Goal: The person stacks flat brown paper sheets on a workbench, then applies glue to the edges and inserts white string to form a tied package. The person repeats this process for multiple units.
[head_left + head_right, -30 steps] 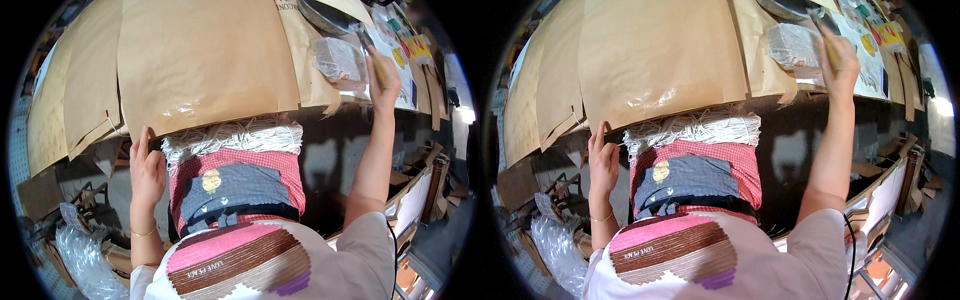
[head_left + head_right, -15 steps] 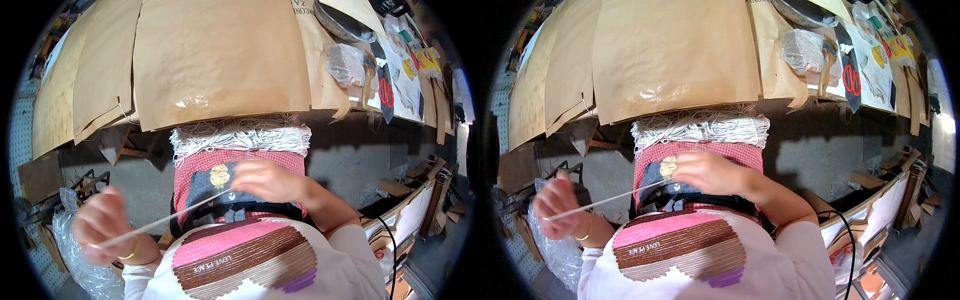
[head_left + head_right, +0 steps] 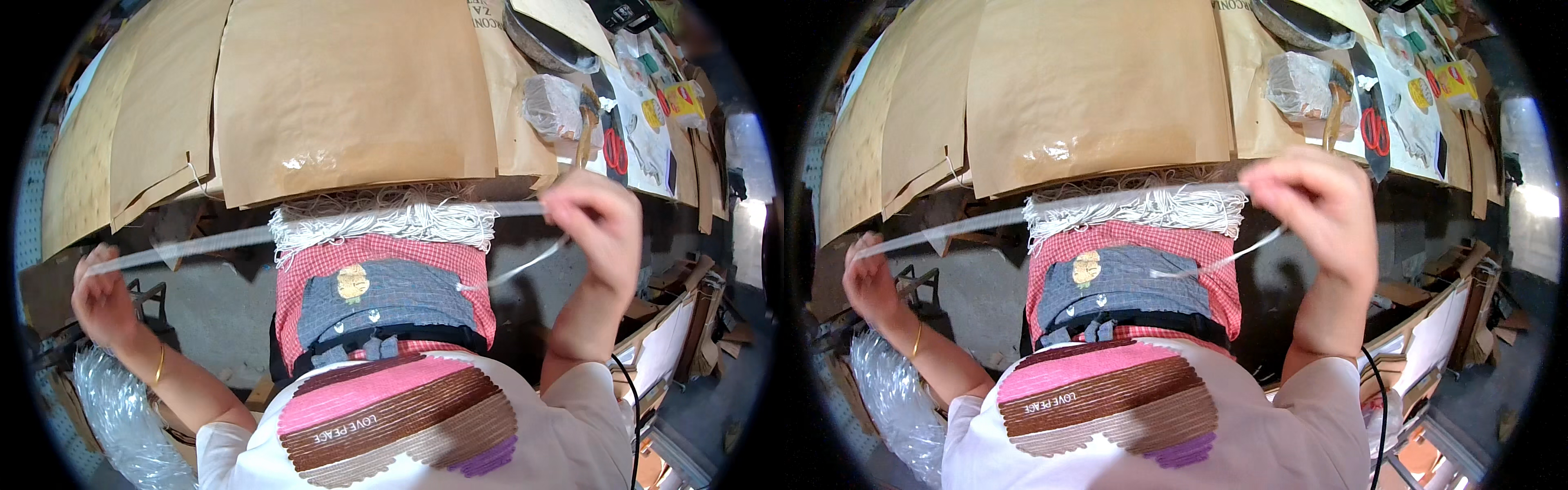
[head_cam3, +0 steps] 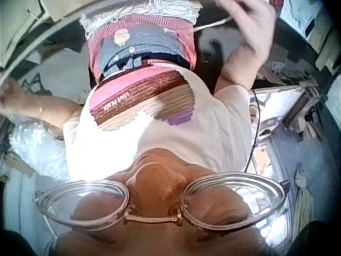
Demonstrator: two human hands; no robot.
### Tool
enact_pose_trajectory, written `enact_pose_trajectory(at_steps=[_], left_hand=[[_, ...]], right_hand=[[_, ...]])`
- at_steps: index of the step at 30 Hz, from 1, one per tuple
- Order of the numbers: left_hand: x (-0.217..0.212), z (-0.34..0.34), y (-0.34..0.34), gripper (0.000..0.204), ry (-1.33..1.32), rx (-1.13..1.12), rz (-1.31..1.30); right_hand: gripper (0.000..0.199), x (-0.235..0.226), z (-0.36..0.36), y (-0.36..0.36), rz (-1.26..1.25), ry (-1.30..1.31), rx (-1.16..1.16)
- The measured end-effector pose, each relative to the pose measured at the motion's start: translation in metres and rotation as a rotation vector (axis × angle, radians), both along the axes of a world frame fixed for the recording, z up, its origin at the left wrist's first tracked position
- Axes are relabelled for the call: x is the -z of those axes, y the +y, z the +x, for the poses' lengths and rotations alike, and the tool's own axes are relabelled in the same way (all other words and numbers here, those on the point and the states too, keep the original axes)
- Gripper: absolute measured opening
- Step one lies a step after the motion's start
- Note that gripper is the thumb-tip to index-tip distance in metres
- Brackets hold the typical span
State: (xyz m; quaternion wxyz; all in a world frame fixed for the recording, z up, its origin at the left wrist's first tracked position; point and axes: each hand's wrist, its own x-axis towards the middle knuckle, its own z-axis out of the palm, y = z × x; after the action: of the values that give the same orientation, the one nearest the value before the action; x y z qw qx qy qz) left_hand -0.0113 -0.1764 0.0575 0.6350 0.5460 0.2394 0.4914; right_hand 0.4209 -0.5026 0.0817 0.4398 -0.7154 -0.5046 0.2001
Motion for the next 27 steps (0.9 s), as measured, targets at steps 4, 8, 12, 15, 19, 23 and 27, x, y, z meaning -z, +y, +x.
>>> enact_pose_trajectory(at_steps=[4,8,12,15,19,23,27], left_hand=[[0.105,-0.010,0.062,0.025,0.361,-0.053,-0.115],[0.132,0.025,0.054,0.023,0.539,-0.265,-0.395],[0.133,0.051,0.038,0.019,0.757,-0.344,-0.340],[0.168,0.040,0.043,0.013,0.860,-0.770,0.285],[0.111,0.123,-0.058,0.027,0.971,-0.498,1.129],[0.120,0.145,-0.074,0.026,1.010,-0.241,1.265],[0.127,0.146,-0.054,0.024,0.915,-0.261,1.227]], right_hand=[[0.011,0.087,0.035,0.038,-0.230,0.145,0.161],[0.010,0.137,0.039,0.053,-0.237,0.130,0.214],[0.013,0.152,0.036,0.051,-0.159,-0.018,0.243],[0.019,0.148,0.027,0.052,-0.098,-0.192,0.298],[0.022,0.146,0.030,0.041,-0.279,-0.015,0.303],[0.021,0.147,0.037,0.039,-0.159,0.510,0.276],[0.027,0.143,0.030,0.039,-0.101,0.555,0.209]])
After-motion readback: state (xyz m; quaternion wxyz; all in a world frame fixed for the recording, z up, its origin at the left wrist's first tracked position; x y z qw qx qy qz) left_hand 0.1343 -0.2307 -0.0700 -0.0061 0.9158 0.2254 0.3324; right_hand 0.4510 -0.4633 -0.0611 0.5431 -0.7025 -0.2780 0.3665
